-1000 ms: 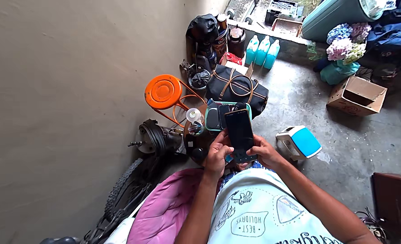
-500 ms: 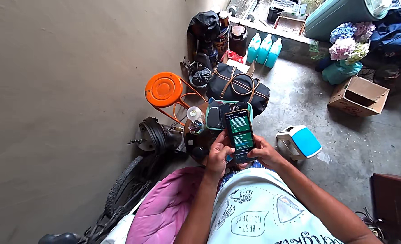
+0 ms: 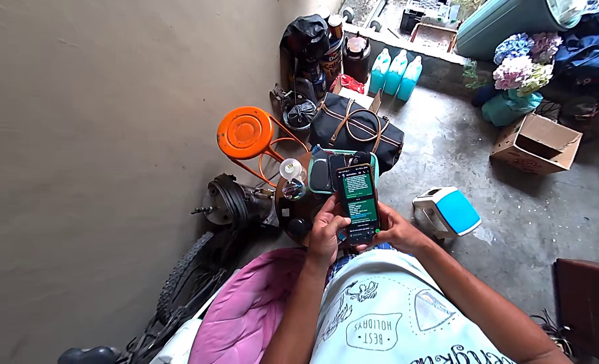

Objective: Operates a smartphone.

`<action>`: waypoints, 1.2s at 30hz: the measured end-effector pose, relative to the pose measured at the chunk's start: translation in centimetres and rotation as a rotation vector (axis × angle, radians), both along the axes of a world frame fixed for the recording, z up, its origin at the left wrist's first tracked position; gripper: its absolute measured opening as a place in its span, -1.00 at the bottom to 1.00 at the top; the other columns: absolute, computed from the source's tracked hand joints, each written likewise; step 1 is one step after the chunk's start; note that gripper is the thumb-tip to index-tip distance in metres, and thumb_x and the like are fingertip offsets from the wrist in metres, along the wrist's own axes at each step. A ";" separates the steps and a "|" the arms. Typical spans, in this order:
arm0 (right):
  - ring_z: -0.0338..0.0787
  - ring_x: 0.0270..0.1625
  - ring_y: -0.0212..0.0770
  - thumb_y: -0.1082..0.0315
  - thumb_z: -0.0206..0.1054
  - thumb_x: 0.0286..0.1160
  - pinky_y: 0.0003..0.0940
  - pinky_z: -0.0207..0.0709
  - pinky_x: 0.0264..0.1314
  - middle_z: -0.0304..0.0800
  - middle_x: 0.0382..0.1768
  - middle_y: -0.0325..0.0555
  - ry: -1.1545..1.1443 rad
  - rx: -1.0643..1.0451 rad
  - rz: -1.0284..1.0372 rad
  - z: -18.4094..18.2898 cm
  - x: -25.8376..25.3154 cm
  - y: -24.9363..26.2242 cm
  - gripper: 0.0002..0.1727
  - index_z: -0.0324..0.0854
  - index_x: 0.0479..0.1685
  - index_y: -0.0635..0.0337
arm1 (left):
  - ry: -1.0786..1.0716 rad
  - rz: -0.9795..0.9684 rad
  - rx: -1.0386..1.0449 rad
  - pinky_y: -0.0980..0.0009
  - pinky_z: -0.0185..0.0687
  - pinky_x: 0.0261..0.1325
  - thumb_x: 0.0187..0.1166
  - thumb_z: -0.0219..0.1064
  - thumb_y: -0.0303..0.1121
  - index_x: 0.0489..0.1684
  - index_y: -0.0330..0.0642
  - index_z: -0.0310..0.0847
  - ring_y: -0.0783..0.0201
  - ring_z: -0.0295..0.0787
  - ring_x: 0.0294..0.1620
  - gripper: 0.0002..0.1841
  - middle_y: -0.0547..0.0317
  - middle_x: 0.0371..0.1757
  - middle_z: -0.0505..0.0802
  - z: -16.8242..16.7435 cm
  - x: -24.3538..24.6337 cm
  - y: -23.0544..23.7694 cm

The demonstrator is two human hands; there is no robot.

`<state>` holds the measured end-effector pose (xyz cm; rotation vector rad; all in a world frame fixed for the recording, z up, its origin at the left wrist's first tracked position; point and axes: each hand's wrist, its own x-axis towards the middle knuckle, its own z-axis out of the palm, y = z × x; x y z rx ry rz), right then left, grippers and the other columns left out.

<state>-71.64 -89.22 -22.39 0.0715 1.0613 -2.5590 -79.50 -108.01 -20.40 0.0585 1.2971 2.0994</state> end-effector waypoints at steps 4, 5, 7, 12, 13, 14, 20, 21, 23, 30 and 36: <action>0.79 0.34 0.18 0.80 0.33 0.15 0.17 0.79 0.26 0.66 0.39 0.16 0.008 -0.019 0.021 -0.1 0.0 0.1 -0.09 0.13 0.65 0.19 | -0.044 0.054 -0.013 0.08 0.79 0.23 0.66 0.00 -0.59 0.59 -0.38 0.38 0.02 0.84 0.14 -0.52 -0.25 0.24 0.79 -0.1 0.1 0.2; 0.78 0.35 0.17 0.79 0.34 0.16 0.16 0.78 0.27 0.66 0.40 0.15 0.017 -0.022 0.026 -0.1 0.0 0.0 -0.10 0.13 0.65 0.19 | -0.052 0.068 -0.007 0.08 0.79 0.24 0.69 0.01 -0.57 0.57 -0.39 0.38 0.02 0.85 0.13 -0.55 -0.25 0.23 0.80 -0.2 0.1 0.2; 0.78 0.35 0.14 0.77 0.34 0.16 0.14 0.79 0.27 0.66 0.39 0.14 0.028 -0.001 0.034 -0.1 0.0 0.0 -0.11 0.13 0.64 0.21 | -0.066 0.097 -0.006 0.09 0.78 0.25 0.70 0.06 -0.55 0.51 -0.41 0.42 0.04 0.85 0.12 -0.59 -0.23 0.19 0.81 -0.3 0.2 0.3; 0.79 0.34 0.08 0.74 0.33 0.13 0.11 0.81 0.23 0.67 0.38 0.08 0.022 0.049 0.044 -0.1 0.1 -0.2 -0.10 0.12 0.66 0.23 | -0.079 0.132 -0.021 0.13 0.80 0.20 0.62 0.14 -0.57 0.32 -0.41 0.45 0.11 0.85 0.05 -0.67 -0.14 0.05 0.84 -0.4 0.5 0.6; 0.80 0.33 0.09 0.75 0.32 0.13 0.12 0.81 0.23 0.68 0.37 0.09 0.027 0.039 0.046 -0.3 0.2 -0.2 -0.12 0.14 0.64 0.23 | -0.089 0.130 -0.013 0.11 0.82 0.18 0.61 0.14 -0.58 0.31 -0.41 0.44 0.08 0.87 0.03 -0.68 -0.16 0.04 0.84 -0.4 0.5 0.6; 0.81 0.31 0.09 0.75 0.30 0.14 0.12 0.81 0.22 0.68 0.36 0.10 0.030 0.036 0.048 -0.5 0.2 -0.2 -0.14 0.15 0.63 0.23 | -0.096 0.130 -0.010 0.10 0.83 0.16 0.61 0.13 -0.59 0.29 -0.41 0.44 0.07 0.88 0.00 -0.69 -0.16 0.02 0.84 -0.4 0.6 0.6; 0.82 0.29 0.09 0.72 0.28 0.18 0.10 0.83 0.17 0.70 0.35 0.10 0.036 0.061 0.060 -0.7 0.5 -0.2 -0.19 0.19 0.60 0.24 | -0.114 0.144 -0.017 0.07 0.83 0.18 0.67 0.14 -0.57 0.26 -0.42 0.45 0.05 0.88 0.00 -0.73 -0.19 0.01 0.84 -0.4 0.9 0.9; 0.82 0.29 0.09 0.71 0.28 0.18 0.10 0.83 0.16 0.69 0.35 0.09 0.039 0.069 0.062 -0.8 0.6 -0.2 -0.18 0.18 0.61 0.24 | -0.115 0.151 -0.025 0.07 0.83 0.19 0.70 0.12 -0.54 0.26 -0.41 0.45 0.04 0.88 0.00 -0.75 -0.19 0.02 0.84 -0.4 0.9 1.0; 0.81 0.29 0.10 0.70 0.28 0.16 0.12 0.83 0.15 0.69 0.36 0.10 0.041 0.087 0.063 -0.7 0.6 -0.2 -0.16 0.16 0.64 0.25 | -0.113 0.169 -0.043 0.06 0.82 0.18 0.75 0.07 -0.50 0.25 -0.41 0.47 0.05 0.88 0.00 -0.76 -0.18 0.01 0.85 -0.4 1.0 1.1; 0.83 0.28 0.09 0.69 0.30 0.20 0.13 0.82 0.18 0.72 0.33 0.09 0.018 0.030 0.037 -0.2 0.8 -0.1 -0.20 0.20 0.61 0.20 | -0.058 0.125 0.020 0.08 0.80 0.23 0.75 0.02 -0.40 0.31 -0.36 0.45 0.07 0.86 0.08 -0.69 -0.16 0.08 0.83 -0.6 1.5 0.6; 0.82 0.29 0.09 0.76 0.34 0.15 0.12 0.82 0.20 0.71 0.35 0.10 0.011 0.067 0.022 -0.2 0.9 -0.4 -0.14 0.19 0.62 0.23 | -0.066 0.138 0.021 0.06 0.73 0.33 0.83 -0.08 -0.32 0.40 -0.33 0.43 0.06 0.82 0.18 -0.63 -0.17 0.16 0.80 -0.7 1.6 0.6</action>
